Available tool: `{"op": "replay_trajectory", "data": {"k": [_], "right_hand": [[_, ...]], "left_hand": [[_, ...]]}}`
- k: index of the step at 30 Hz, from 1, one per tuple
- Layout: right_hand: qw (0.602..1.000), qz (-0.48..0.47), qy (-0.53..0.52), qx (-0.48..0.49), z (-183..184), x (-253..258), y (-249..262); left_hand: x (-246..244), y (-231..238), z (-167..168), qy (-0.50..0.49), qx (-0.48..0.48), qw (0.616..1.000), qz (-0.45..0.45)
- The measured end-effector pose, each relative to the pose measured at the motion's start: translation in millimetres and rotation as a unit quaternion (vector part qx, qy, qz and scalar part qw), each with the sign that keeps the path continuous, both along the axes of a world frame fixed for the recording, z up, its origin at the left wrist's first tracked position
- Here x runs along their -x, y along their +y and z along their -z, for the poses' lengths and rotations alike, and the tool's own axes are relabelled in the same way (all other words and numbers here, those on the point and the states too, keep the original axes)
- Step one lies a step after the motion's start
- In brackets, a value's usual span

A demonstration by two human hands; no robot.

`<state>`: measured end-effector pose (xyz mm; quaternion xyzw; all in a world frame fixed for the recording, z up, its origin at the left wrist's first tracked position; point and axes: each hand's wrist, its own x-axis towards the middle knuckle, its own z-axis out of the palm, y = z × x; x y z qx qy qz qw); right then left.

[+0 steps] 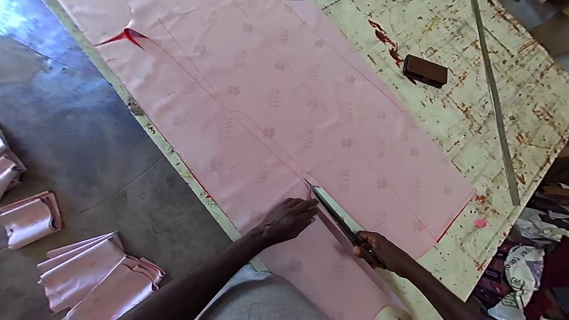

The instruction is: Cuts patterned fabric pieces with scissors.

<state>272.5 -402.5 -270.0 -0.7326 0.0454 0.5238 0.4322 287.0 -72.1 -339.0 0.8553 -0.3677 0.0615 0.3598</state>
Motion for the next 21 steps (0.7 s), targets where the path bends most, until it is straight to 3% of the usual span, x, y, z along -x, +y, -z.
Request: {"op": "replay_trajectory", "data": {"k": [4,6,21], "right_hand": [[0.999,-0.018,-0.01,0.025,0.0,-8.3,-0.4],[0.999,-0.022,-0.009,0.027,-0.7,-12.0,0.0],[0.998,-0.042,-0.021,0.051,-4.5,-33.3,7.3]], "left_hand": [[-19.8,33.9,-4.3,0.033,-0.039,0.987,-0.15],[-32.4,51.8,-3.1,0.04,-0.068,0.98,-0.18],[-38.8,61.3,6.9,0.03,-0.105,0.985,-0.133]]}}
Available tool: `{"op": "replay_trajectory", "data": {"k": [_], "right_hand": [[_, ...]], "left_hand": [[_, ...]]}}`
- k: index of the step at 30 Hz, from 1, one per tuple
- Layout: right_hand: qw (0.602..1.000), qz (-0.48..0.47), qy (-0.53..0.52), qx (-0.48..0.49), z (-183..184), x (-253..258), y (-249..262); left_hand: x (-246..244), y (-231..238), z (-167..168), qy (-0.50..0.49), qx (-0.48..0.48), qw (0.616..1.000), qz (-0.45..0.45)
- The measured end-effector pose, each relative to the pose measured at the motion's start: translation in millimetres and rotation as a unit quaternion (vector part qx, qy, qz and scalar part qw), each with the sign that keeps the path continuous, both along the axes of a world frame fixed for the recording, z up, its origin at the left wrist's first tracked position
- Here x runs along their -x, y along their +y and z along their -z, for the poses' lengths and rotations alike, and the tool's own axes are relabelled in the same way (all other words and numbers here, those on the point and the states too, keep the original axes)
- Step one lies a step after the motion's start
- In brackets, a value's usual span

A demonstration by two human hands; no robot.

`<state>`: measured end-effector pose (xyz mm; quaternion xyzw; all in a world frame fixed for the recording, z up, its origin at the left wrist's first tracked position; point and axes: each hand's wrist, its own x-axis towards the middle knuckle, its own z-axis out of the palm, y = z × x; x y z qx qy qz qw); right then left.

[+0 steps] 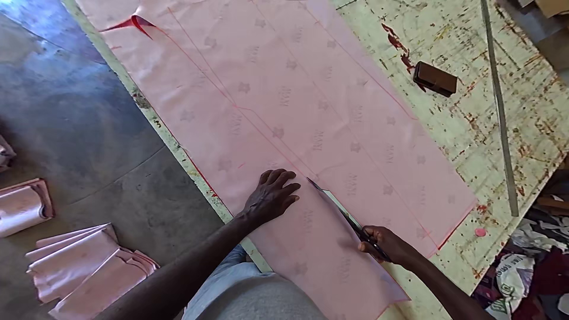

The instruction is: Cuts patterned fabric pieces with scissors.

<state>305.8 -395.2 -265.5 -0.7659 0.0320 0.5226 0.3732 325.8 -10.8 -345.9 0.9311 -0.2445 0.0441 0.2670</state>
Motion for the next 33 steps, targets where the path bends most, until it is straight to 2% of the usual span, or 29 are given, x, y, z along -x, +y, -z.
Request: {"op": "replay_trajectory", "data": {"k": [8,12,19,28,33], "right_hand": [[0.999,-0.007,-0.032,0.036,4.7,-12.2,24.1],[1.0,0.005,0.003,0.023,-2.2,-10.9,27.0],[1.0,-0.019,-0.007,-0.007,-7.6,-35.3,47.4],[1.0,-0.016,-0.014,0.014,-0.2,-38.7,54.7],[1.0,-0.021,-0.002,-0.003,-8.1,-58.1,80.0]], "left_hand": [[1.5,-1.0,-1.1,0.005,0.007,1.0,-0.003],[2.5,-2.2,-5.8,0.016,0.003,1.0,-0.003],[1.8,-2.6,-9.6,0.032,0.02,0.999,-0.013],[1.5,-1.9,-6.2,0.03,0.011,0.999,-0.015],[2.8,-3.1,-5.7,0.023,0.014,1.0,-0.012]]}}
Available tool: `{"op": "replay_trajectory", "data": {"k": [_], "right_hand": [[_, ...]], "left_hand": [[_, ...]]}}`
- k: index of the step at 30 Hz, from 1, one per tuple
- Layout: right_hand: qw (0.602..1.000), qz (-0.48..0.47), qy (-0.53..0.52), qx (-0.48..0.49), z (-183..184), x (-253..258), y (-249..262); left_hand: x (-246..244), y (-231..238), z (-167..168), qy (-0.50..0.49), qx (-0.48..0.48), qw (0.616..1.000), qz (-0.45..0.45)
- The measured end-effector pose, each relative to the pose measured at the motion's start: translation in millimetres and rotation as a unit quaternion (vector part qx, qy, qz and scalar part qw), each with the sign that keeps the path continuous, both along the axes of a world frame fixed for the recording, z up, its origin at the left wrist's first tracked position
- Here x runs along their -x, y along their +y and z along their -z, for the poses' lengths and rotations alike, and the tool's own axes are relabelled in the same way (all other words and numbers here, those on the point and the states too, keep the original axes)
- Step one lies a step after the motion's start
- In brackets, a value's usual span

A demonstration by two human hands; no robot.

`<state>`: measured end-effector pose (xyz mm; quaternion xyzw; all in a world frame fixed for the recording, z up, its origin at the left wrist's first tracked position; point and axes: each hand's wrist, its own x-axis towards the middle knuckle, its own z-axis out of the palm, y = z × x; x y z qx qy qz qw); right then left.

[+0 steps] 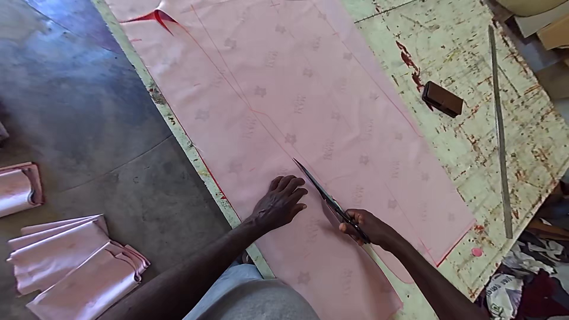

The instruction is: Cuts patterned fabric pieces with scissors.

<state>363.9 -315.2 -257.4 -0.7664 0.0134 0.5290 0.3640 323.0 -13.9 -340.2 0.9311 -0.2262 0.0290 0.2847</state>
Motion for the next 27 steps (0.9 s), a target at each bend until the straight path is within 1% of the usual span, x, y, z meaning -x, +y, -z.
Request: {"op": "replay_trajectory", "data": {"k": [4,8,13,15,19,23,27], "right_hand": [[1.0,0.001,-0.009,-0.005,9.9,-6.0,5.2],[1.0,-0.008,0.004,-0.005,6.1,-8.3,6.4],[1.0,-0.009,0.007,-0.018,-0.3,-20.2,30.9],[1.0,-0.002,-0.001,-0.027,5.8,-22.9,34.5],[0.999,-0.01,-0.031,-0.008,17.2,-23.2,32.7],[0.999,-0.014,-0.026,-0.016,9.8,-30.9,42.8],[0.999,-0.012,-0.013,-0.034,10.1,-45.1,56.8]], "left_hand": [[-2.3,0.9,1.9,-0.011,-0.003,1.0,-0.005],[-1.0,0.1,1.9,-0.005,-0.011,1.0,-0.001],[0.0,-0.2,2.8,-0.014,-0.007,1.0,0.004],[-0.7,-0.1,2.9,-0.014,-0.01,1.0,-0.001],[-0.3,0.4,2.1,-0.009,-0.003,1.0,-0.001],[-0.9,0.7,2.6,-0.016,0.003,1.0,0.001],[0.2,-0.6,3.3,-0.014,0.0,1.0,-0.001]]}}
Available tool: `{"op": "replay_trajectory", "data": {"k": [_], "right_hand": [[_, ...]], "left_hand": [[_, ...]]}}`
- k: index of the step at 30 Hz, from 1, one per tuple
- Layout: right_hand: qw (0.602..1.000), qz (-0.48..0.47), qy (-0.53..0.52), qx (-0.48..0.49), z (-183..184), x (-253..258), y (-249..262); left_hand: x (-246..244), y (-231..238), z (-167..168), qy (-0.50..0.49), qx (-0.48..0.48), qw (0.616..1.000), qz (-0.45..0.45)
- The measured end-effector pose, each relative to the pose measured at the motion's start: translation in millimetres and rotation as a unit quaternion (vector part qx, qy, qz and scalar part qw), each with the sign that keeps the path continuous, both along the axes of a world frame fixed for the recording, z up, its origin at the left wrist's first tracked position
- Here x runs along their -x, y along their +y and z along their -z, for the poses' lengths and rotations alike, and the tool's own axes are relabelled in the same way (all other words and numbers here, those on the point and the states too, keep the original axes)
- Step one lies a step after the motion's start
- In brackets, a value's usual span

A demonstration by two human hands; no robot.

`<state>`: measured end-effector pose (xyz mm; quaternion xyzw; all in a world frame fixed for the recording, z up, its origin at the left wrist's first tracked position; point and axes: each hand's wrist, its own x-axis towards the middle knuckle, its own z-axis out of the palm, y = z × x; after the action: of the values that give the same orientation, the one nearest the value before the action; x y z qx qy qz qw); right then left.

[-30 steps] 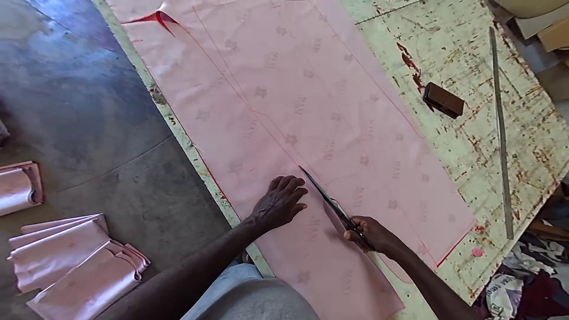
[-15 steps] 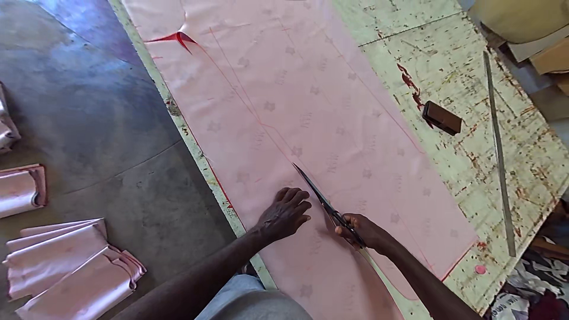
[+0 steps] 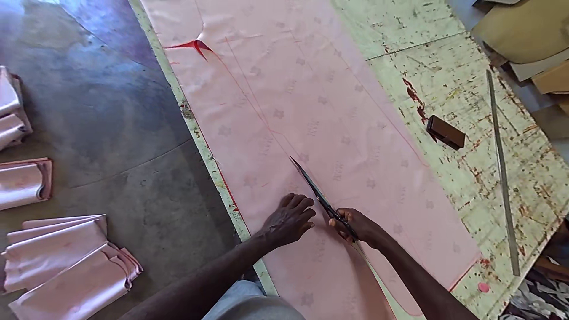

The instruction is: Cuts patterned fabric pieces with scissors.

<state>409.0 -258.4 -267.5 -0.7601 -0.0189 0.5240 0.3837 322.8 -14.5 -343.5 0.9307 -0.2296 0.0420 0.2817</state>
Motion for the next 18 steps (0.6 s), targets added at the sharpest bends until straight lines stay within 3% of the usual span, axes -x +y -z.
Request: {"op": "replay_trajectory", "data": {"k": [14,18], "right_hand": [[0.999,-0.032,-0.032,-0.005,4.7,-20.2,34.6],[0.999,-0.001,-0.035,-0.021,15.5,-22.0,34.0]], "left_hand": [[-0.3,0.5,-3.0,-0.001,-0.009,1.0,0.001],[-0.4,-0.4,-3.1,0.007,-0.01,1.0,0.0]]}}
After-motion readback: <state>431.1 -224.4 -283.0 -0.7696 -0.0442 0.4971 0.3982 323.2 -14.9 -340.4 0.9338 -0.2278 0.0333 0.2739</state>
